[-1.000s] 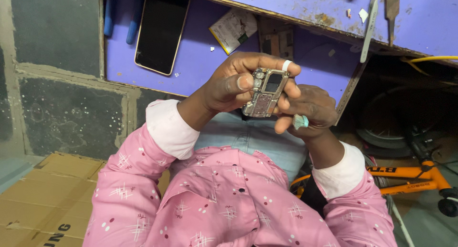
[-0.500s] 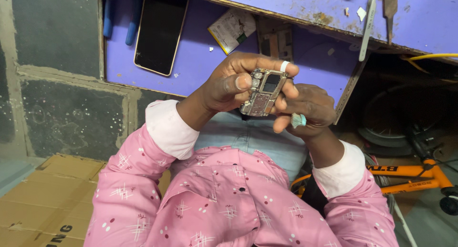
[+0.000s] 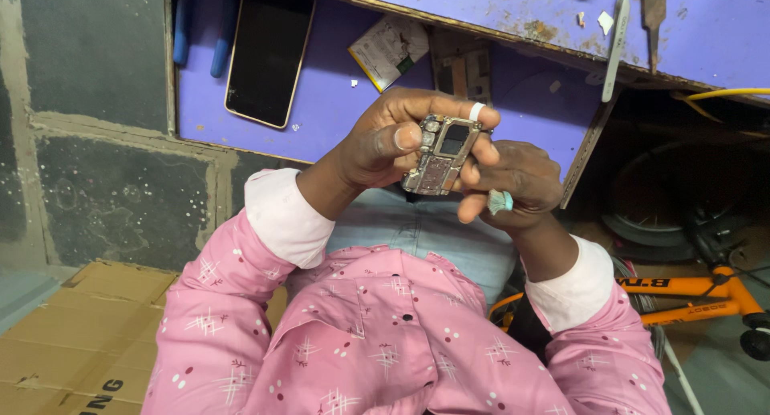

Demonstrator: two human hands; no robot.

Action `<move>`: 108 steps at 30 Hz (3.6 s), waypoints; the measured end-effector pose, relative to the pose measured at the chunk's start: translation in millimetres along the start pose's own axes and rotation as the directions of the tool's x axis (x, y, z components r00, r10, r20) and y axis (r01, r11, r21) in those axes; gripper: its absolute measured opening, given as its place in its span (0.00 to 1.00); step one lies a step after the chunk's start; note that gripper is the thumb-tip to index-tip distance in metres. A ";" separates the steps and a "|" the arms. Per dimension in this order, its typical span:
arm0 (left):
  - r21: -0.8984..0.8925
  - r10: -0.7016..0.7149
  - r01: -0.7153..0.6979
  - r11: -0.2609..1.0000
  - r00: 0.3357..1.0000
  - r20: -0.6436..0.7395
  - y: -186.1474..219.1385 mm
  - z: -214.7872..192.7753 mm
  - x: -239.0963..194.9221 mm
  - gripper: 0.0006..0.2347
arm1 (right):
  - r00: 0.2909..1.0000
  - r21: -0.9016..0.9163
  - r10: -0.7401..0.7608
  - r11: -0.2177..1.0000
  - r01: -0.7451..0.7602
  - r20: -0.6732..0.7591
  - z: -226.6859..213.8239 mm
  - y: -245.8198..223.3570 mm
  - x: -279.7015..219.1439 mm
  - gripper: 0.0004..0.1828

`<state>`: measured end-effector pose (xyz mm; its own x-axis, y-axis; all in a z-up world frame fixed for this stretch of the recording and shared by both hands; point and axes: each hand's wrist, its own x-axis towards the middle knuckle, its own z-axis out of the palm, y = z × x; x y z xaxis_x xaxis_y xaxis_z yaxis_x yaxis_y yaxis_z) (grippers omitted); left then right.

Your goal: The person cleans a small electronic component with a toothbrush, then uses tweezers to remove small parts from a disassembled phone chassis. The person holds and rotates the components while cleaning and picking at the interior.

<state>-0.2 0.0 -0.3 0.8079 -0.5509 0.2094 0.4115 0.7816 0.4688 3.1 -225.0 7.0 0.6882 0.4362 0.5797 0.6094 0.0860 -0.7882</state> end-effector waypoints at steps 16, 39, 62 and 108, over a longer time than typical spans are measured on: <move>-0.014 -0.009 0.009 1.000 1.000 -0.003 -0.6 -0.3 -0.1 0.31 | 1.000 0.010 0.011 1.000 -0.011 0.010 0.5 -2.7 2.7 0.22; -0.016 -0.019 0.018 1.000 1.000 -0.015 -0.7 0.3 -0.2 0.32 | 1.000 -0.008 0.018 1.000 -0.018 0.008 0.9 -3.6 3.1 0.22; -0.019 -0.010 0.010 1.000 1.000 -0.013 -0.4 0.8 -0.1 0.32 | 1.000 0.000 0.024 1.000 -0.024 -0.003 1.6 -3.8 2.4 0.22; -0.096 0.056 -0.074 0.993 0.982 -0.179 -6.5 -1.4 4.1 0.33 | 0.945 0.091 0.309 0.949 -0.300 -0.110 1.8 -3.4 -9.8 0.33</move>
<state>1.0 -6.9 -3.6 0.8920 -0.4452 0.0785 0.3893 0.8447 0.3674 -6.4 -228.0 3.6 0.8818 0.3404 0.3265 0.3362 0.0319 -0.9412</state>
